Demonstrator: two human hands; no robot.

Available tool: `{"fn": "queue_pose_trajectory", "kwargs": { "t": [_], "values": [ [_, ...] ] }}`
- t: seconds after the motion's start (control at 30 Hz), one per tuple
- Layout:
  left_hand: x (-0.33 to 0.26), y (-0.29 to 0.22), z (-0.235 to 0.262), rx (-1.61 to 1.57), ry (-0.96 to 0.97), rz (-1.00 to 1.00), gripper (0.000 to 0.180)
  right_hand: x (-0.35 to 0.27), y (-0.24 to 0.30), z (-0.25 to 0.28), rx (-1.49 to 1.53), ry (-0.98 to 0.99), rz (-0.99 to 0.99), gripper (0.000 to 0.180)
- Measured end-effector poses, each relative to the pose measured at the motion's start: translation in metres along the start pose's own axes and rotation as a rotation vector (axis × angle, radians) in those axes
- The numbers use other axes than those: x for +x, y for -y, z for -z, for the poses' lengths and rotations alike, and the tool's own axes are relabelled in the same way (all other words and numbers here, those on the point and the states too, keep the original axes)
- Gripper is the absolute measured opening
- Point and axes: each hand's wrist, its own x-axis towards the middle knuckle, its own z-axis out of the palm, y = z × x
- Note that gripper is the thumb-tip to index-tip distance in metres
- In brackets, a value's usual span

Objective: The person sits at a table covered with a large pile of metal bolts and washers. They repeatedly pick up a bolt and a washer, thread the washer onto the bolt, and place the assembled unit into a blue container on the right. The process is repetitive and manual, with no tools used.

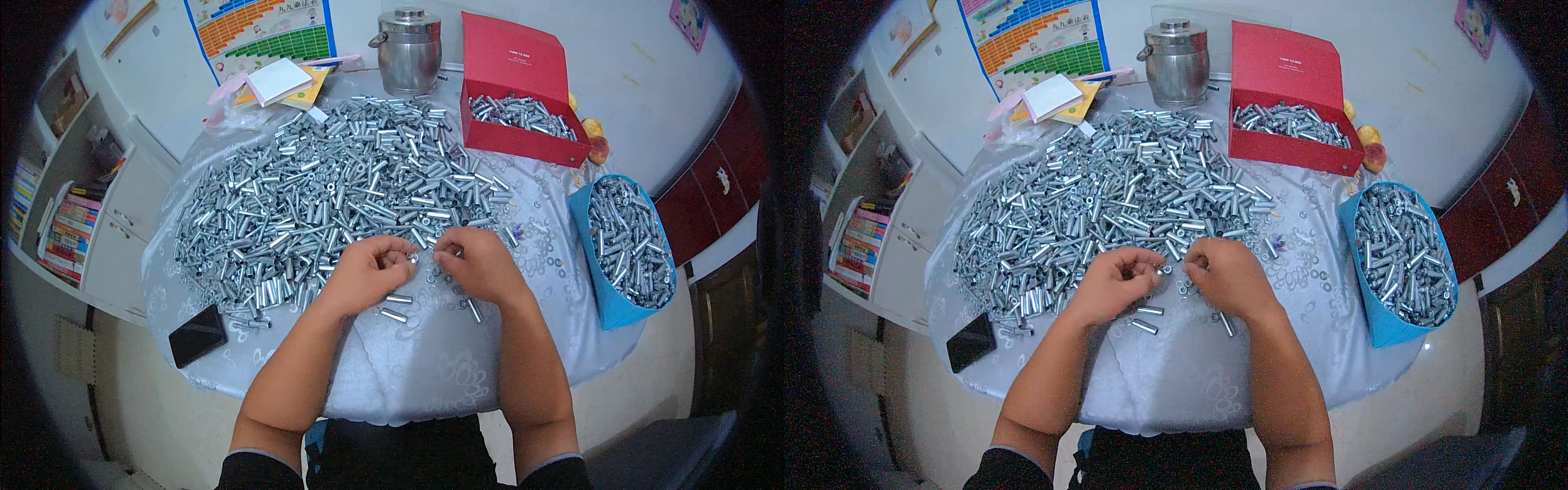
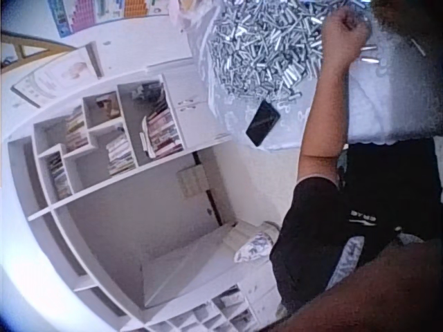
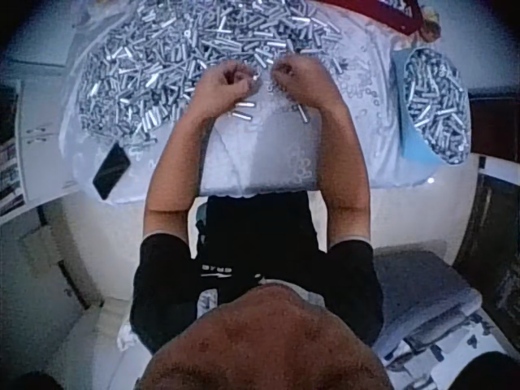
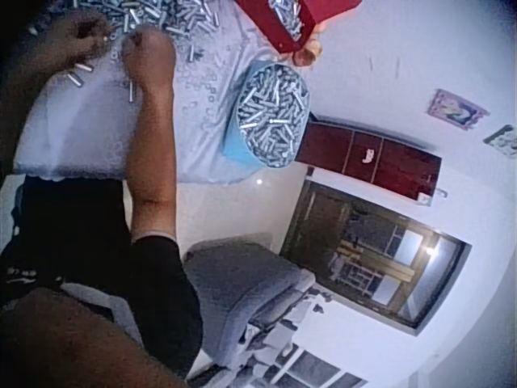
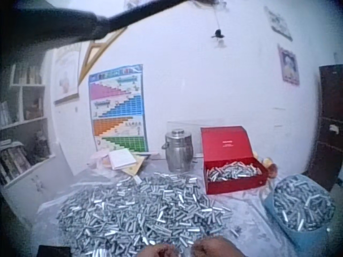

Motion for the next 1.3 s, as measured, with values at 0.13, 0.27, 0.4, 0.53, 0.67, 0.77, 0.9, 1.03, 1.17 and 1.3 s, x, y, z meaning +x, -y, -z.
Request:
{"fn": "queue_pose_trajectory", "kwargs": {
  "t": [0.13, 0.27, 0.4, 0.53, 0.67, 0.77, 0.9, 1.03, 1.17, 1.3],
  "values": [
    [0.001, -0.018, 0.005, -0.198, -0.034, 0.175, 0.022, 0.001, 0.003, -0.003, 0.045, -0.082, -0.067, 0.011],
    [0.007, -0.008, 0.011, -0.424, -0.154, 0.160, 0.019, 0.005, -0.001, -0.013, 0.034, -0.211, -0.004, 0.011],
    [0.007, -0.010, 0.011, -0.487, -0.238, 0.121, 0.019, 0.008, 0.000, -0.018, -0.019, -0.239, 0.035, 0.010],
    [0.008, -0.008, 0.013, -0.519, -0.316, 0.071, 0.019, 0.009, 0.004, -0.020, -0.028, -0.212, -0.006, 0.010],
    [0.009, -0.006, 0.016, -0.555, -0.351, 0.028, 0.019, 0.011, 0.002, -0.029, -0.108, -0.193, 0.156, 0.008],
    [0.009, -0.007, 0.015, -0.579, -0.351, 0.030, 0.019, 0.014, 0.008, -0.042, -0.218, -0.149, 0.271, 0.011],
    [0.009, -0.004, 0.018, -0.609, -0.353, 0.038, 0.019, 0.020, 0.013, -0.047, -0.261, -0.057, 0.289, 0.014],
    [0.010, -0.001, 0.019, -0.587, -0.335, 0.023, 0.020, 0.023, 0.003, -0.052, -0.229, -0.148, 0.326, 0.014],
    [0.008, -0.009, 0.015, -0.569, -0.261, 0.054, 0.022, 0.018, 0.002, -0.043, 0.206, -0.318, 0.061, 0.020],
    [0.006, -0.011, 0.010, -0.516, -0.158, 0.038, 0.024, 0.020, 0.007, -0.031, 0.799, -0.376, -0.144, 0.026]
  ]
}}
